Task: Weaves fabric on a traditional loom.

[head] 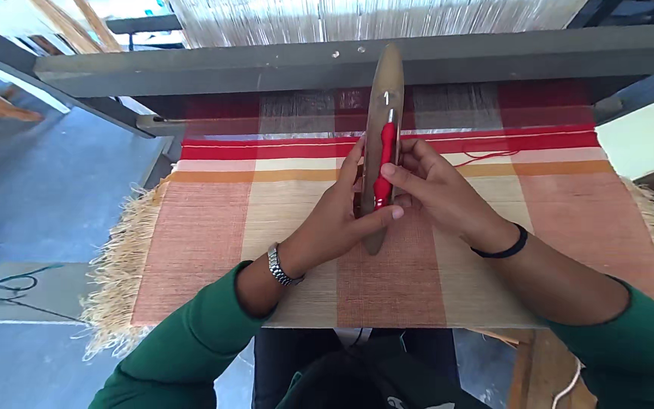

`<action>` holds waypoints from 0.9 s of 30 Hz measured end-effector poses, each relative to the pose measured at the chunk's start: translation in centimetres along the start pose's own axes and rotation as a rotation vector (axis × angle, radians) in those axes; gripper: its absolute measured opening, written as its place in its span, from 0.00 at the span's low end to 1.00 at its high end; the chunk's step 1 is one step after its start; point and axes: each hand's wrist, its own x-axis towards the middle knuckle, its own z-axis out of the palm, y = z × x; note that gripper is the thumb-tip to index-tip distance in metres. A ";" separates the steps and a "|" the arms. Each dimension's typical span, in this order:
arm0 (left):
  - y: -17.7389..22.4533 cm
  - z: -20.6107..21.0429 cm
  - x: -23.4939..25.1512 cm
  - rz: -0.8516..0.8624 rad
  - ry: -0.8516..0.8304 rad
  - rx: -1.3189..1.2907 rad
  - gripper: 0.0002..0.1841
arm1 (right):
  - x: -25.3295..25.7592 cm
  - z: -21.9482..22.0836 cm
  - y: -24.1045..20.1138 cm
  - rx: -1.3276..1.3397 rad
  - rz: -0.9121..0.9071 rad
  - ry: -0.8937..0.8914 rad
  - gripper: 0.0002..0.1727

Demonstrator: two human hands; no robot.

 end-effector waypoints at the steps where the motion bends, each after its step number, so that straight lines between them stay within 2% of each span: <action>1: 0.1 -0.1 0.0 0.001 0.003 0.001 0.54 | 0.0 0.0 0.0 -0.014 -0.005 0.003 0.24; 5: 0.1 -0.4 0.0 -0.026 0.041 -0.003 0.45 | -0.1 0.0 -0.3 -0.062 -0.016 -0.012 0.23; 8: 0.2 -0.9 0.0 -0.029 0.094 0.033 0.33 | -0.3 0.1 -0.4 -0.054 -0.020 -0.060 0.21; 13: 0.5 -1.3 -0.2 -0.045 0.055 -0.013 0.26 | 0.1 -0.4 -0.1 0.015 -0.037 -0.069 0.16; 15: 0.5 -1.2 -0.3 -0.044 0.047 -0.017 0.20 | 0.2 -0.7 0.1 -0.063 -0.097 -0.065 0.14; 19: 0.6 -1.3 -0.6 -0.138 0.103 -0.054 0.19 | 0.0 -1.1 -0.1 -0.314 -0.176 -0.078 0.15; 22: 1.1 -1.5 -0.4 -0.238 0.098 -0.381 0.19 | 0.0 -1.5 -0.2 -0.465 -0.300 -0.051 0.12; 24: 1.6 -1.6 -0.5 -0.269 0.068 -0.540 0.18 | 0.0 -1.8 -0.4 -0.488 -0.388 -0.050 0.11; 27: 1.7 -1.5 -0.5 -0.229 0.075 -0.557 0.19 | -0.2 -1.8 -1.1 -0.481 -0.441 -0.057 0.11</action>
